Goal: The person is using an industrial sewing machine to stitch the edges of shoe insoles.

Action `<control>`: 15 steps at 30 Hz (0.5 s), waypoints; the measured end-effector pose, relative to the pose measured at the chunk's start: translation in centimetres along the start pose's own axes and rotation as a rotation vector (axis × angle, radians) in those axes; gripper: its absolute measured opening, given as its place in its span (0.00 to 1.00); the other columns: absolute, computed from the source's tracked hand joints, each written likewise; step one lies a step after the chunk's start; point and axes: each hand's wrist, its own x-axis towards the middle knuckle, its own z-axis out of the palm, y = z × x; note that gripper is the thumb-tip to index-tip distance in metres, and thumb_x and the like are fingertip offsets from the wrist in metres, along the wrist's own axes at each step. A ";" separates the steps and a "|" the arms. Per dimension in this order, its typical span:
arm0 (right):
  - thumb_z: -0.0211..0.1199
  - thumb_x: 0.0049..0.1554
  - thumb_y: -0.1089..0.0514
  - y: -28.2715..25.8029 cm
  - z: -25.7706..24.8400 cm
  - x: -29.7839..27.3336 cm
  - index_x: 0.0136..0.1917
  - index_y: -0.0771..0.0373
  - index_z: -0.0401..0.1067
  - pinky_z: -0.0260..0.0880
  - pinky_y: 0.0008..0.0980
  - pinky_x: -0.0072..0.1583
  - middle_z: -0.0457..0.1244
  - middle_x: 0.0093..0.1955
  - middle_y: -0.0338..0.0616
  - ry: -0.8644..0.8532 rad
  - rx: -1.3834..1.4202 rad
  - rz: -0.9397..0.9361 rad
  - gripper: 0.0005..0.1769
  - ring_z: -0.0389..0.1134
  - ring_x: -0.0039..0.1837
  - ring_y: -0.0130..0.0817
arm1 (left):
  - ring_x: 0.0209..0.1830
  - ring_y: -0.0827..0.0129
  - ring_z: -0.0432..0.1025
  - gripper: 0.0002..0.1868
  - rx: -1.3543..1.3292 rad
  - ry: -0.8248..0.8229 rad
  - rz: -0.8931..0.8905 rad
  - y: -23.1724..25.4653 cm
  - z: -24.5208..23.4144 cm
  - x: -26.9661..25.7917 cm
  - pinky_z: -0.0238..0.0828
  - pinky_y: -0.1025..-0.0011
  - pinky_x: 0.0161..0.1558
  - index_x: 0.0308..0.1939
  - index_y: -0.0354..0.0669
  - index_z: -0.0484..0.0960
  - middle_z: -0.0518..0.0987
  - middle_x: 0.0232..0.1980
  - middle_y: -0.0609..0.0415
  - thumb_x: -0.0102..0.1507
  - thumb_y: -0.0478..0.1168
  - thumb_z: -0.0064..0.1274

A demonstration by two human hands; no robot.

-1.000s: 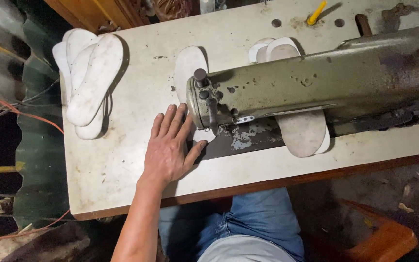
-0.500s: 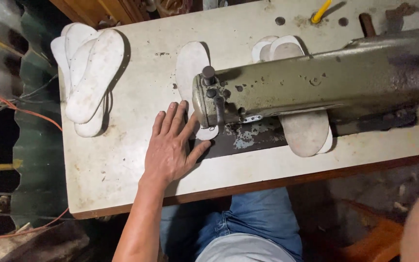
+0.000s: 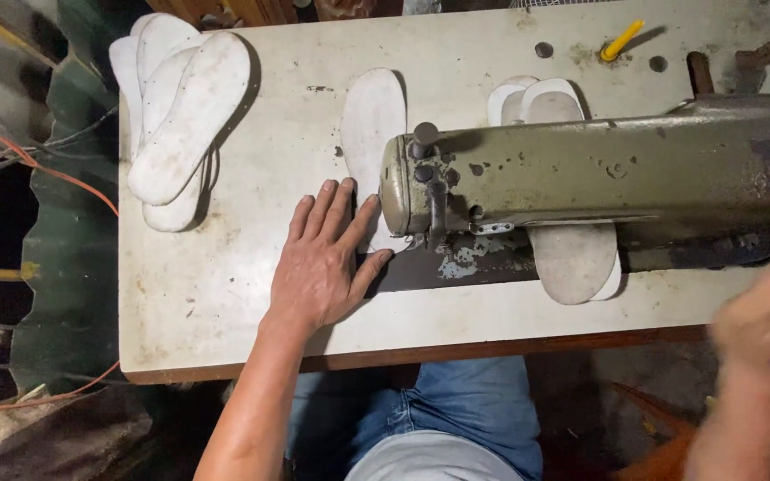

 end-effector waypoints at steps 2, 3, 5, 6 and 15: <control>0.37 0.68 0.58 2.0 -11.1 10.1 0.63 0.91 0.73 0.61 0.71 0.78 0.60 0.74 0.78 0.142 1.527 0.363 0.33 0.58 0.78 0.74 | 0.82 0.47 0.48 0.35 -0.010 0.016 -0.007 0.0 0.0 0.0 0.40 0.50 0.79 0.77 0.47 0.63 0.59 0.80 0.39 0.72 0.62 0.37; 0.37 0.68 0.58 0.7 -12.3 10.4 0.63 0.91 0.73 0.61 0.71 0.78 0.60 0.74 0.78 0.142 1.527 0.367 0.33 0.58 0.78 0.74 | 0.82 0.47 0.48 0.35 -0.007 0.015 -0.005 0.0 0.1 -0.1 0.40 0.50 0.79 0.77 0.47 0.63 0.59 0.80 0.39 0.72 0.62 0.37; 0.54 0.63 0.53 -1.9 -15.0 10.9 0.50 0.69 0.77 0.66 0.54 0.68 0.70 0.57 0.60 0.181 1.573 0.254 0.18 0.68 0.66 0.62 | 0.83 0.47 0.46 0.35 -0.011 0.030 -0.010 0.1 0.1 -0.1 0.38 0.48 0.79 0.76 0.46 0.66 0.58 0.81 0.41 0.71 0.62 0.38; 0.54 0.63 0.53 -3.6 -15.7 10.9 0.50 0.69 0.77 0.66 0.54 0.68 0.70 0.57 0.60 0.176 1.570 0.268 0.18 0.68 0.66 0.62 | 0.83 0.47 0.46 0.35 -0.006 0.023 0.001 0.2 0.2 0.0 0.38 0.48 0.79 0.76 0.46 0.66 0.58 0.81 0.41 0.71 0.62 0.38; 0.55 0.63 0.38 -9.6 -20.4 13.2 0.65 0.57 0.74 0.58 0.60 0.69 0.65 0.63 0.52 -0.341 1.675 -0.039 0.27 0.61 0.69 0.57 | 0.83 0.61 0.49 0.36 0.071 -0.088 -0.152 0.6 0.7 -0.1 0.36 0.55 0.81 0.74 0.55 0.70 0.64 0.80 0.56 0.69 0.68 0.38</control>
